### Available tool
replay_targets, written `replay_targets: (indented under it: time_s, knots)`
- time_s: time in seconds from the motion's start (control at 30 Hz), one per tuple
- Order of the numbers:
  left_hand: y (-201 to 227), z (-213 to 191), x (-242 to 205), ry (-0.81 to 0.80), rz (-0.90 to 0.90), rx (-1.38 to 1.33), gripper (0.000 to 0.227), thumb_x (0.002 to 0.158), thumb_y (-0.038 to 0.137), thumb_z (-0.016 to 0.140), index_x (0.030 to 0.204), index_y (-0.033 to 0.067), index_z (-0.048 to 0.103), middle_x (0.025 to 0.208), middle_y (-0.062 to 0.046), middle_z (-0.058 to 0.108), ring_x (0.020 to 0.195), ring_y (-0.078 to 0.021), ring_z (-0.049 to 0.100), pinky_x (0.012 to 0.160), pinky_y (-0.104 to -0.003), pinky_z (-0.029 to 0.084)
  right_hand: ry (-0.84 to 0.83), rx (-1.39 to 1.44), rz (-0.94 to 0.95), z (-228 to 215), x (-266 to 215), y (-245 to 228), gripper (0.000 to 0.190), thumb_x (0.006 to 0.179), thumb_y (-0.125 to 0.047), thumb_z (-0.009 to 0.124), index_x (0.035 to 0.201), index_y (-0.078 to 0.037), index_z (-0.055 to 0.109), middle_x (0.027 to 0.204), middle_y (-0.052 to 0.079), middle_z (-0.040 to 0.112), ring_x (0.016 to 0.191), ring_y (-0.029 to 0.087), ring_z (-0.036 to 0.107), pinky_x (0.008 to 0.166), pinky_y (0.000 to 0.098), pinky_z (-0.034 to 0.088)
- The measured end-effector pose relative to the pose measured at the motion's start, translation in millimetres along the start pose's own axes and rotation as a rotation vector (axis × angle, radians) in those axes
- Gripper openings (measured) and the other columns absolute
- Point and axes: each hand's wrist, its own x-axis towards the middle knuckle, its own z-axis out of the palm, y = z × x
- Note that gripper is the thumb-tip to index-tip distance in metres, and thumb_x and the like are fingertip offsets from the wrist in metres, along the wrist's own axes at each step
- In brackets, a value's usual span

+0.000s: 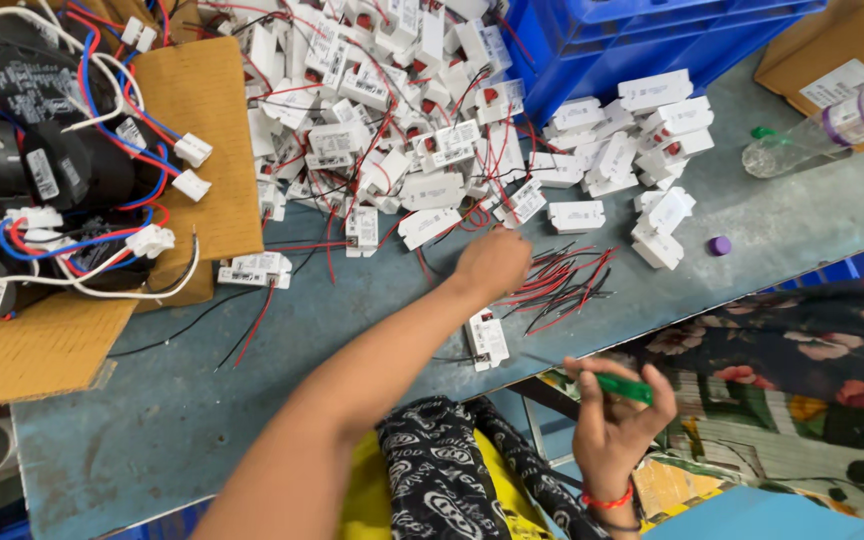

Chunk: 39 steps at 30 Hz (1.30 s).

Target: The person uses a green-handled screwdriver to tighten screws on small white electronic modules with red and black wires. They repeatedly pick up modules, secure the wires, and place them on the table. A second person works nearby on similar components.

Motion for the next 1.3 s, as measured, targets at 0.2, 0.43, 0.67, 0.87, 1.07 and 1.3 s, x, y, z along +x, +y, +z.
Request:
replay_targets:
  time_s: [0.2, 0.43, 0.67, 0.87, 1.07, 1.3]
  knots:
    - [-2.5, 36.5, 7.3, 0.024, 0.037, 0.161, 0.015, 0.079, 0.013, 0.065, 0.088, 0.0076, 0.076, 0.1, -0.013, 0.072, 0.101, -0.0333, 0.068, 0.082, -0.045, 0.057, 0.084, -0.011, 0.036, -1.8, -16.9, 3.4, 0.064, 0.099, 0.013, 0.055, 0.146, -0.016, 0.022, 0.113, 0.022, 0.068, 0.098, 0.031, 0.074, 0.091, 0.0416, 0.061]
    - [17.2, -9.3, -20.2, 0.056, 0.011, -0.05, 0.014, 0.091, 0.019, 0.065, 0.095, 0.0068, 0.071, 0.095, -0.012, 0.072, 0.097, -0.0337, 0.067, 0.082, -0.046, 0.055, 0.014, 0.023, -0.013, -3.4, -9.7, 3.3, 0.064, 0.1, 0.013, 0.054, 0.147, -0.016, 0.022, 0.116, 0.021, 0.066, 0.102, 0.03, 0.073, 0.094, 0.0414, 0.061]
    - [31.1, -88.7, -134.7, 0.248, -0.023, -0.307, 0.018, 0.091, 0.012, 0.062, 0.106, 0.0066, 0.07, 0.094, -0.014, 0.07, 0.09, -0.0384, 0.066, 0.076, -0.047, 0.054, -0.074, 0.059, -0.015, 8.8, -9.6, 8.4, 0.065, 0.099, 0.014, 0.054, 0.148, -0.017, 0.023, 0.119, 0.021, 0.064, 0.105, 0.031, 0.073, 0.094, 0.0415, 0.061]
    - [25.8, -80.0, -195.9, 0.099, -0.246, -0.354, 0.016, 0.086, 0.026, 0.072, 0.088, 0.0098, 0.075, 0.085, -0.011, 0.074, 0.076, -0.0339, 0.071, 0.067, -0.043, 0.056, -0.127, 0.057, -0.061, 19.9, -16.5, 11.0, 0.067, 0.099, 0.014, 0.055, 0.148, -0.017, 0.023, 0.119, 0.019, 0.065, 0.104, 0.03, 0.074, 0.093, 0.0392, 0.062]
    - [18.7, -45.3, -199.8, 0.143, -0.241, -0.339, 0.016, 0.088, 0.026, 0.072, 0.087, 0.0095, 0.073, 0.08, -0.012, 0.074, 0.072, -0.035, 0.071, 0.066, -0.044, 0.057, -0.172, -0.034, -0.062, 25.1, -16.2, 7.8, 0.067, 0.097, 0.014, 0.057, 0.146, -0.017, 0.024, 0.118, 0.02, 0.065, 0.104, 0.029, 0.075, 0.082, 0.0335, 0.062]
    - [13.7, -39.7, -200.9, 0.157, -0.197, -0.302, 0.017, 0.09, 0.026, 0.071, 0.087, 0.009, 0.069, 0.077, -0.013, 0.073, 0.072, -0.0363, 0.07, 0.065, -0.047, 0.056, -0.189, -0.029, -0.111, 26.8, -13.3, 8.5, 0.066, 0.099, 0.014, 0.056, 0.148, -0.018, 0.023, 0.119, 0.02, 0.065, 0.106, 0.029, 0.074, 0.087, 0.0332, 0.062]
